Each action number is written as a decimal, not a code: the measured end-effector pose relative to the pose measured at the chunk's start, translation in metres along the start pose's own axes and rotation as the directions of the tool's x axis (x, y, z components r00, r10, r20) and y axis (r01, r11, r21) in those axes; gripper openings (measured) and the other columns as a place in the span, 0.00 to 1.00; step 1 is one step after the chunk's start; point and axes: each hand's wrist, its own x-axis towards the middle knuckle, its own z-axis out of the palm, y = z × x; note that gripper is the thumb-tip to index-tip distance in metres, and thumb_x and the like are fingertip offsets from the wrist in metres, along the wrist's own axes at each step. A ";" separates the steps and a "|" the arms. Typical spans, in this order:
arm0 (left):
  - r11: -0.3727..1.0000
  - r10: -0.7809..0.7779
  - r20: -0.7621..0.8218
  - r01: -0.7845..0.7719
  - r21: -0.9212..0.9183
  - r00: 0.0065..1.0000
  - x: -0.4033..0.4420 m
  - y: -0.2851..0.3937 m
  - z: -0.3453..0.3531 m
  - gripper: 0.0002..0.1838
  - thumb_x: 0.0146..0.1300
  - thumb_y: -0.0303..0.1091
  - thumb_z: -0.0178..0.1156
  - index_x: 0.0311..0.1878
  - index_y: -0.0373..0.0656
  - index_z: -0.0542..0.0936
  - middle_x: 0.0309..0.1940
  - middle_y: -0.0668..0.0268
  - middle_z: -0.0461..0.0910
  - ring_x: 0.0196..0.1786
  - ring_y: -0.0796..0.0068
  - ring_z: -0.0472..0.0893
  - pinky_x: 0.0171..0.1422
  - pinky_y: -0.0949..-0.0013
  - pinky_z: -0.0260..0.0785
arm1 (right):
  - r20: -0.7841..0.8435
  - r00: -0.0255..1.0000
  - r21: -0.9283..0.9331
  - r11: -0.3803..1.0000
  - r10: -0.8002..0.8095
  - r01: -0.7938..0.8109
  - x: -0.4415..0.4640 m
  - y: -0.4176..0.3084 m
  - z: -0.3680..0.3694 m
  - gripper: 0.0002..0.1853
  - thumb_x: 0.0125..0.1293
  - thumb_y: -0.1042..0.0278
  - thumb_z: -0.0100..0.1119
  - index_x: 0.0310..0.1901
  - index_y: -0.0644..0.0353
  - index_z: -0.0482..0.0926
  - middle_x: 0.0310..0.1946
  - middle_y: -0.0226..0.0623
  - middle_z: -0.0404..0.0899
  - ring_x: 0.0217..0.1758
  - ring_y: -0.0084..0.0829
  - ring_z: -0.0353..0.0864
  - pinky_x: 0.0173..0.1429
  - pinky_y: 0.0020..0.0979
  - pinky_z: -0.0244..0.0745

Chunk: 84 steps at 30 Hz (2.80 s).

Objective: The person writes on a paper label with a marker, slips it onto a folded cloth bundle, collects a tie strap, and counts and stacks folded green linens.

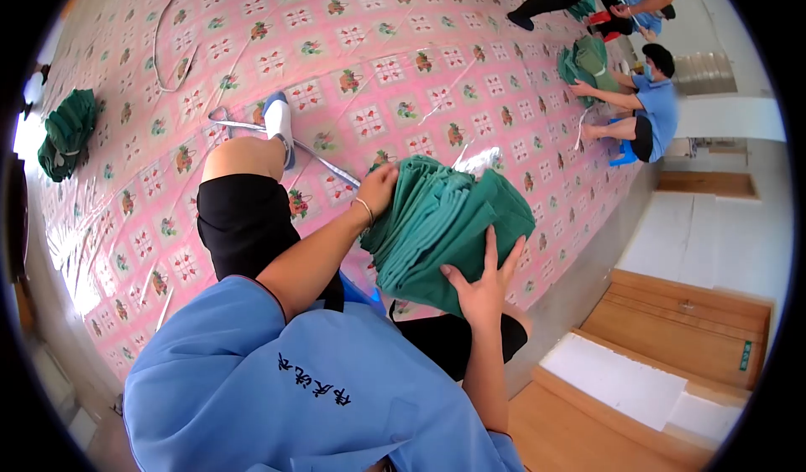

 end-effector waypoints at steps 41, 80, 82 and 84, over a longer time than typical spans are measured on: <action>-0.012 0.275 0.889 -0.923 0.385 0.368 -0.077 0.175 0.072 0.45 0.55 0.59 0.62 0.73 0.51 0.59 0.72 0.49 0.52 0.74 0.46 0.50 0.76 0.46 0.42 | -0.114 0.993 0.492 0.867 -0.035 0.087 0.049 0.106 0.039 0.36 0.67 0.59 0.51 0.75 0.37 0.49 0.74 0.55 0.47 0.72 0.57 0.58 0.71 0.45 0.61; -0.217 0.197 0.975 -0.965 0.147 0.104 -0.024 0.145 0.121 0.55 0.59 0.77 0.33 0.73 0.34 0.52 0.74 0.48 0.50 0.77 0.47 0.45 0.77 0.45 0.29 | 0.023 0.853 0.976 0.171 0.521 -0.131 -0.014 0.188 0.044 0.14 0.64 0.64 0.58 0.47 0.62 0.81 0.33 0.39 0.82 0.38 0.27 0.80 0.47 0.31 0.74; -0.137 0.189 0.977 -0.982 0.126 0.099 -0.033 0.155 0.117 0.52 0.61 0.74 0.37 0.73 0.36 0.54 0.74 0.49 0.50 0.77 0.48 0.45 0.78 0.45 0.29 | -0.013 0.918 0.964 0.248 0.397 -0.094 -0.042 0.175 0.028 0.16 0.62 0.67 0.60 0.50 0.60 0.79 0.36 0.38 0.80 0.38 0.26 0.79 0.47 0.31 0.74; -0.052 0.164 0.981 -0.992 0.114 0.104 -0.043 0.167 0.113 0.50 0.61 0.73 0.41 0.73 0.38 0.55 0.74 0.51 0.50 0.78 0.48 0.44 0.78 0.45 0.29 | -0.117 0.961 0.940 0.340 0.250 0.025 -0.072 0.151 0.018 0.21 0.60 0.68 0.63 0.56 0.57 0.76 0.40 0.39 0.79 0.40 0.27 0.79 0.48 0.32 0.74</action>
